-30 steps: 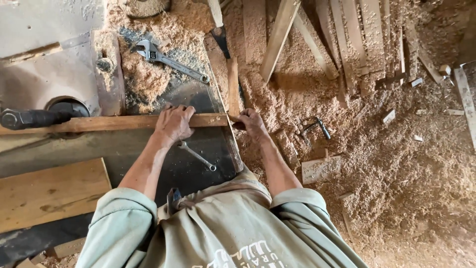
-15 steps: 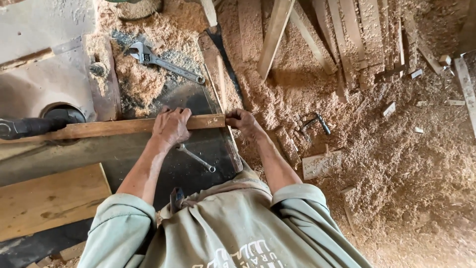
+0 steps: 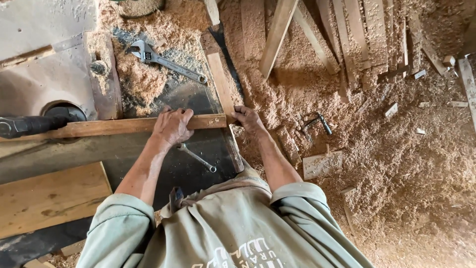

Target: Hand-sawing a wooden block and then using a stationary power tool to plane or shape a long wooden board in a workshop environment.

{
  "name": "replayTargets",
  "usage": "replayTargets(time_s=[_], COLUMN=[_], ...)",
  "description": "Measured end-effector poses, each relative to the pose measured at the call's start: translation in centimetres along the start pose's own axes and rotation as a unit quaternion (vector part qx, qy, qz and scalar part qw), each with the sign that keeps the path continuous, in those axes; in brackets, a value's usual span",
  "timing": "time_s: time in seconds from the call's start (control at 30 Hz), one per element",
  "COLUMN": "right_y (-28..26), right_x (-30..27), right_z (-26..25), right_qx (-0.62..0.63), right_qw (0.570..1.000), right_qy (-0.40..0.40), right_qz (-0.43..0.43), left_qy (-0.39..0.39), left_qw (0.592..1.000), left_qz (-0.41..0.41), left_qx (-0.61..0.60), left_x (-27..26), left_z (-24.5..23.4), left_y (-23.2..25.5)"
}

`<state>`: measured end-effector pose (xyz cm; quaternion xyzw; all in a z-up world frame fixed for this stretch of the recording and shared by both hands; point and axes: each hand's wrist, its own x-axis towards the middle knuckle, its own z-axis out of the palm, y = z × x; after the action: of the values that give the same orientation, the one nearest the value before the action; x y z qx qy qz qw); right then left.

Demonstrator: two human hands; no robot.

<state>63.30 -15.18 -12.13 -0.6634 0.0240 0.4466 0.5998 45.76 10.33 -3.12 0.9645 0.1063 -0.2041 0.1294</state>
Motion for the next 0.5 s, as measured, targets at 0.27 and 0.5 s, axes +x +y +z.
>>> replayTargets(time_s=[0.27,0.5], right_y=[-3.4,-2.4], right_x=[-3.4,-2.5], right_z=[1.9,1.3], right_qx=[0.02,0.006], right_qw=[0.999,0.998], right_qy=[0.042,0.048], right_qz=[0.028,0.027], left_qy=[0.013,0.018], left_qw=[1.0,1.0], left_qz=[0.007,-0.005], left_qx=[-0.005,0.005], left_x=[-0.2,-0.3], left_z=[-0.1,0.2], left_y=[0.1,0.3])
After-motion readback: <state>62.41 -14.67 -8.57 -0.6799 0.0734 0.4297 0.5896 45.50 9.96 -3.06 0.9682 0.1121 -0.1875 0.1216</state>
